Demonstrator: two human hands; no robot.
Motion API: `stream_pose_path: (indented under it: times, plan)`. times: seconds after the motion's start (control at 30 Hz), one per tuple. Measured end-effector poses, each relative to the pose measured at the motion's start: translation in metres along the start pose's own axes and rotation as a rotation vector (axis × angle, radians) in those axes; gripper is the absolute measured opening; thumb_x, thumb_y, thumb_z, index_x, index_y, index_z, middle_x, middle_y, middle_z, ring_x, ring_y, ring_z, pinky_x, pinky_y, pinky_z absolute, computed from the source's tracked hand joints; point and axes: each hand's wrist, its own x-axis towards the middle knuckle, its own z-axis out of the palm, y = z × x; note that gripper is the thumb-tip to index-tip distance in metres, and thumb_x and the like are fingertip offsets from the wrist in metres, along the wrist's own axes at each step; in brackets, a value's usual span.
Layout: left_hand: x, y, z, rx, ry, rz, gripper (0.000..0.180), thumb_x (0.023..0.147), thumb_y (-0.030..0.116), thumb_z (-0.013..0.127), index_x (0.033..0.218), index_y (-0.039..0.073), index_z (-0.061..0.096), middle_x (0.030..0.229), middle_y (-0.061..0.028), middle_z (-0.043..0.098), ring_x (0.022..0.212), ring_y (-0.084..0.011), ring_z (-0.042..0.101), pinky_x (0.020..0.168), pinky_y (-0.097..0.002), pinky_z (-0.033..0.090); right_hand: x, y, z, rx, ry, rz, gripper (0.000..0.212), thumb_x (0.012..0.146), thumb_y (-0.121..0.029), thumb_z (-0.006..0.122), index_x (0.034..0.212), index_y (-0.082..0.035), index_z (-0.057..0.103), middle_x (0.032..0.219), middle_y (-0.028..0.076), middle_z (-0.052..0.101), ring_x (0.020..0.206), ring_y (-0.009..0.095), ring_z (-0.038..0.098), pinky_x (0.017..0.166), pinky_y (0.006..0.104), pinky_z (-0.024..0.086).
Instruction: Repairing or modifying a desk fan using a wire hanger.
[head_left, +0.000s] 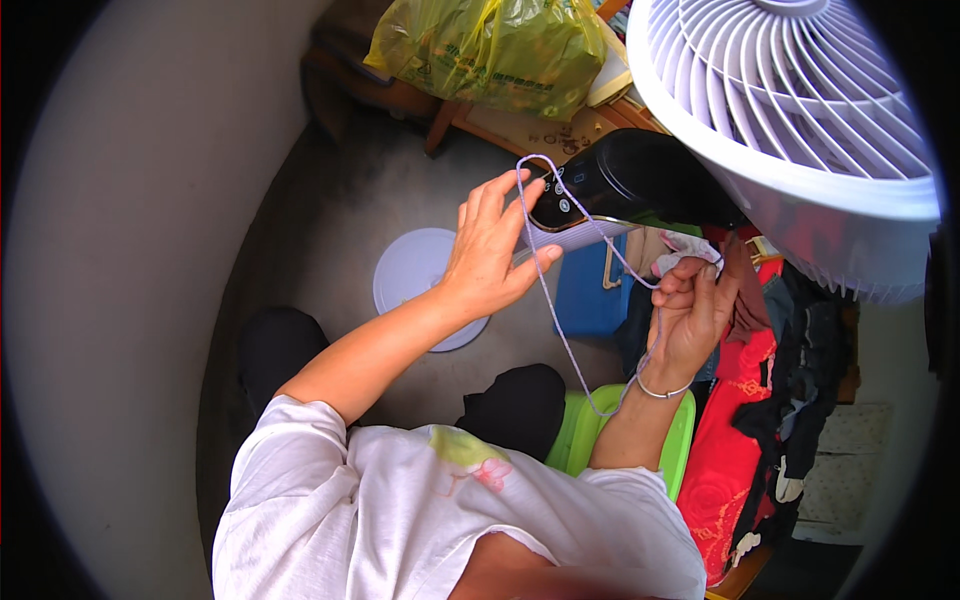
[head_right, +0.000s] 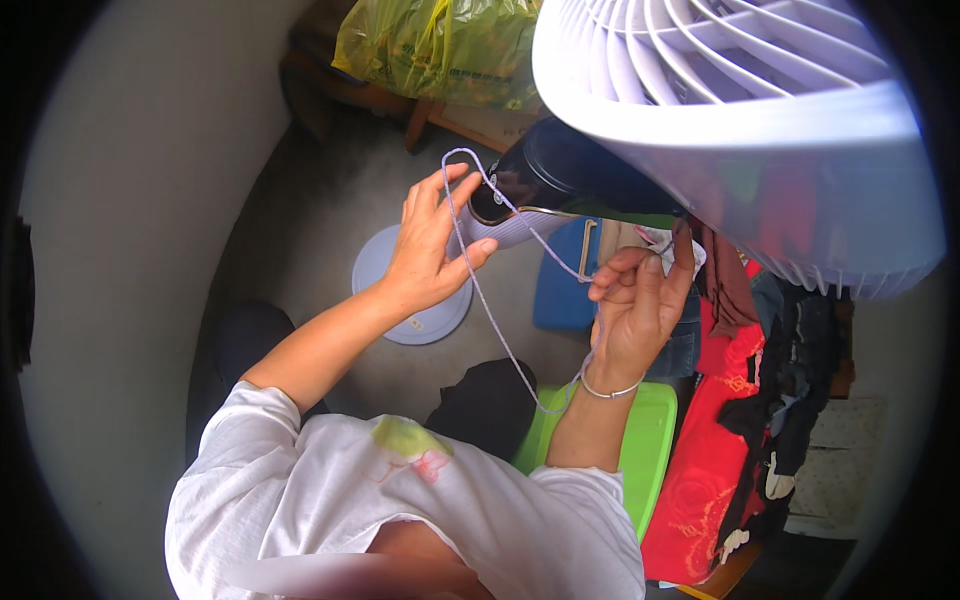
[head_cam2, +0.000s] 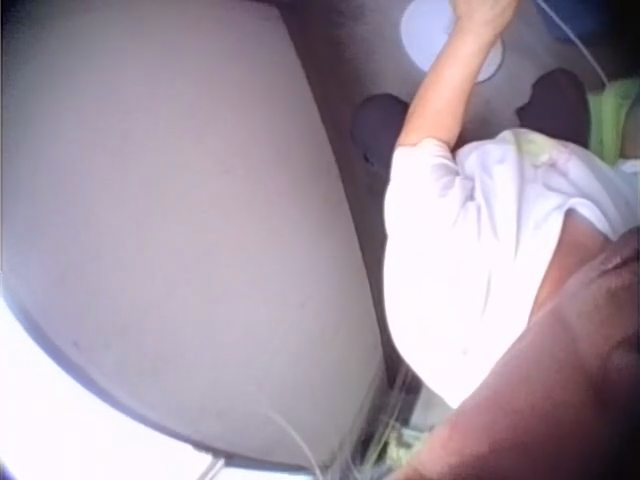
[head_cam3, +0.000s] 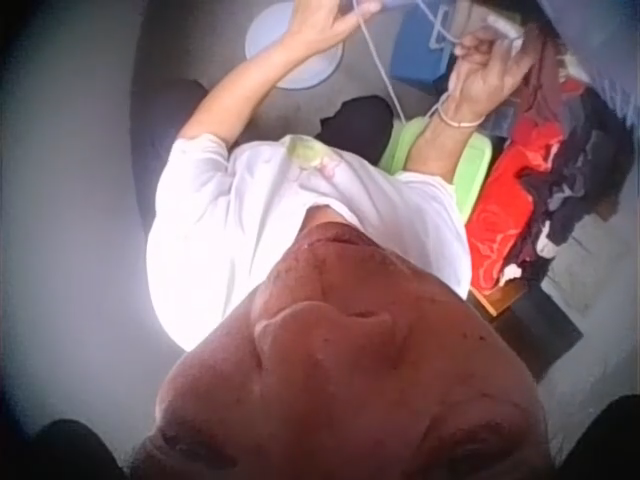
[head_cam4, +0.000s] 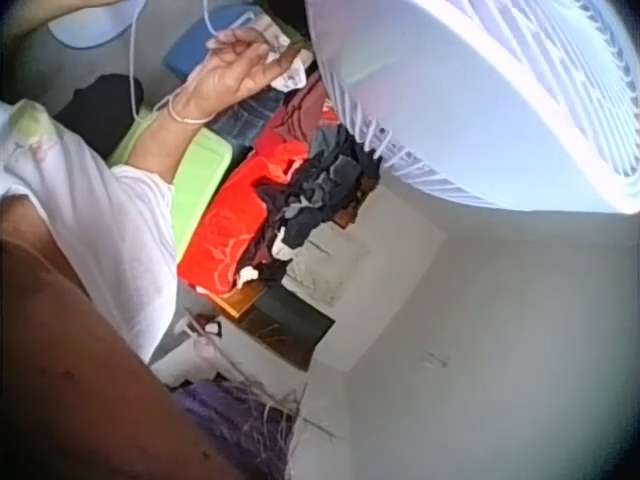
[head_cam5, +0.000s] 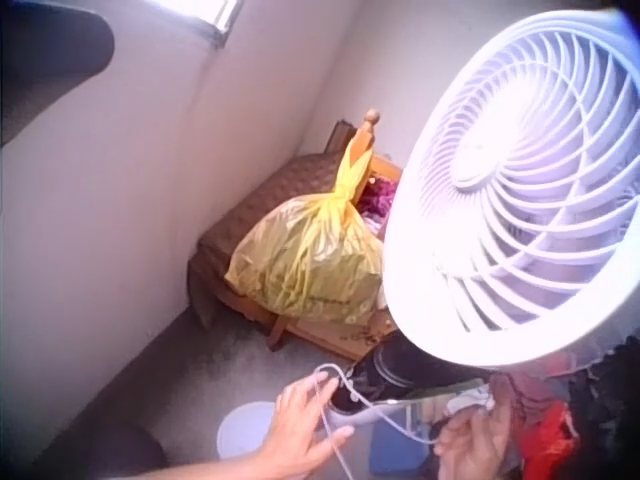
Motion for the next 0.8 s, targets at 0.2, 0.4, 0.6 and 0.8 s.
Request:
stream_pose_path:
  times: [0.2, 0.4, 0.6, 0.8]
  plan:
    - [-0.015, -0.009, -0.007, -0.142, 0.088, -0.206, 0.069, 0.073, 0.015, 0.066, 0.132, 0.004, 0.033, 0.129, -0.0161, 0.033, 0.120, -0.0307, 0.035, 0.097, -0.0380, 0.032, -0.002, -0.002, 0.006, 0.071, -0.035, 0.033, 0.042, 0.092, -0.012, 0.040, 0.132, -0.006, 0.027, 0.074, 0.011, 0.056, 0.059, 0.014, 0.055, 0.048, 0.0251, 0.044]
    - [-0.010, -0.008, -0.023, -0.243, 0.165, -0.294, 0.060, 0.077, 0.010, 0.059, 0.131, 0.003, 0.034, 0.127, -0.0134, 0.036, 0.112, -0.0257, 0.043, 0.091, -0.0326, 0.037, -0.005, -0.002, 0.009, 0.153, 0.003, 0.060, 0.044, 0.092, -0.013, 0.042, 0.132, -0.006, 0.027, 0.080, 0.011, 0.058, 0.064, 0.015, 0.058, 0.052, 0.0261, 0.048]
    - [-0.004, -0.008, -0.037, -0.441, 0.209, -0.317, 0.048, 0.086, 0.013, 0.051, 0.131, 0.004, 0.036, 0.125, -0.0102, 0.037, 0.112, -0.0187, 0.041, 0.090, -0.0297, 0.037, -0.007, 0.006, 0.017, 0.177, 0.064, 0.104, 0.032, 0.090, -0.012, 0.046, 0.120, -0.002, 0.043, 0.089, 0.014, 0.062, 0.072, 0.017, 0.061, 0.060, 0.0257, 0.048]
    - [0.005, 0.027, -0.048, -0.716, 0.070, -0.369, 0.046, 0.094, 0.029, 0.039, 0.129, 0.000, 0.036, 0.106, -0.0114, 0.055, 0.094, -0.0155, 0.053, 0.084, -0.0284, 0.040, -0.002, 0.010, 0.011, 0.228, 0.014, 0.084, 0.022, 0.089, -0.011, 0.048, 0.109, -0.003, 0.049, 0.083, 0.013, 0.062, 0.073, 0.015, 0.060, 0.052, 0.0202, 0.041]
